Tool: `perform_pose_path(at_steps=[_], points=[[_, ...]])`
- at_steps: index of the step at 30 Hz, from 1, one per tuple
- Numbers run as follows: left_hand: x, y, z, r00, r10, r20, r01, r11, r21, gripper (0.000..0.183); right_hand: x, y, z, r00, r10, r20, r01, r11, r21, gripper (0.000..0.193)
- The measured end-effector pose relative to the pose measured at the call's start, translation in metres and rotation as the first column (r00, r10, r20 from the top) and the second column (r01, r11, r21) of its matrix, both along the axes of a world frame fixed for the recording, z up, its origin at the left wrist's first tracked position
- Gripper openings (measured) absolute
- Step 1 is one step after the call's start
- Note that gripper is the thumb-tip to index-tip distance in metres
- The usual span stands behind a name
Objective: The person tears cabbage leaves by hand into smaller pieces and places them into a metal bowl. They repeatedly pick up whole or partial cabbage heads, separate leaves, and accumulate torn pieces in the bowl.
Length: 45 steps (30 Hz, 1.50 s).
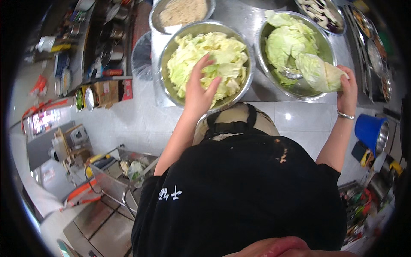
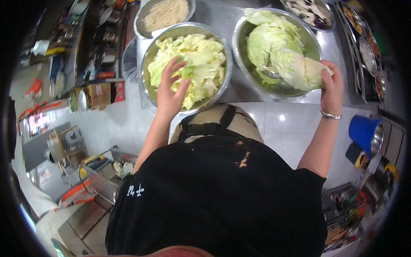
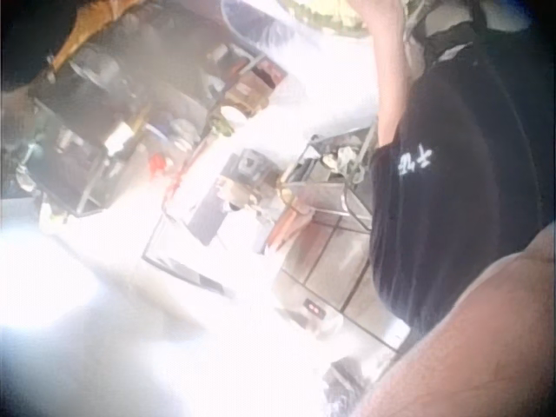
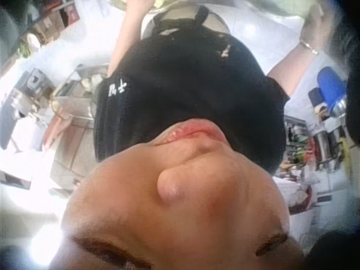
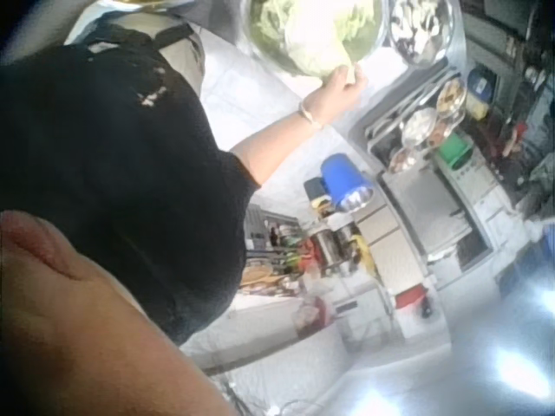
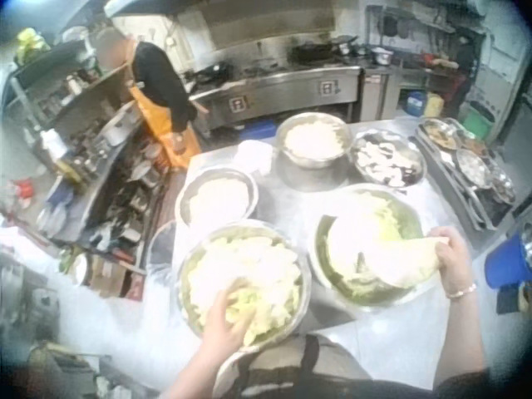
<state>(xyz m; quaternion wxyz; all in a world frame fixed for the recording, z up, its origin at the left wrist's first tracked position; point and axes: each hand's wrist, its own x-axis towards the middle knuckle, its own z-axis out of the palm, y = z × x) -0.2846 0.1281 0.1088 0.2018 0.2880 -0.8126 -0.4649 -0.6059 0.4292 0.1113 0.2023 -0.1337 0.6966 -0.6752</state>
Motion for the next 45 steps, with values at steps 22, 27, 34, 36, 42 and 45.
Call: perform_pose_path(at_steps=[22,27,34,36,42,45], points=[[0.024,0.016,0.007,0.764,0.583,-0.276,-0.292,0.695,0.658,0.087,0.207,-0.237,-0.011,0.848,0.356,-0.392,-0.44,0.886,-0.146,0.107],[0.043,0.005,0.002,0.783,0.498,-0.373,-0.211,0.776,0.594,0.091,0.179,-0.24,-0.014,0.842,0.521,-0.141,-0.539,0.798,-0.27,0.083],[0.05,-0.013,0.006,0.873,0.342,-0.349,-0.055,0.779,0.625,0.092,0.135,-0.221,-0.028,0.708,0.58,0.402,-0.362,0.787,-0.499,0.069],[0.046,-0.02,0.007,0.908,0.259,-0.33,-0.012,0.804,0.595,0.091,0.121,-0.212,-0.029,0.728,0.547,0.414,-0.331,0.809,-0.486,0.065],[0.027,-0.035,0.012,0.956,0.108,-0.274,0.03,0.89,0.455,0.085,0.081,-0.167,-0.006,0.784,0.587,0.2,-0.416,0.737,-0.533,0.05],[0.023,-0.038,0.02,0.981,0.053,-0.185,0.033,0.9,0.435,0.082,0.067,-0.149,0.006,0.884,0.465,0.043,-0.427,0.842,-0.33,0.083]])
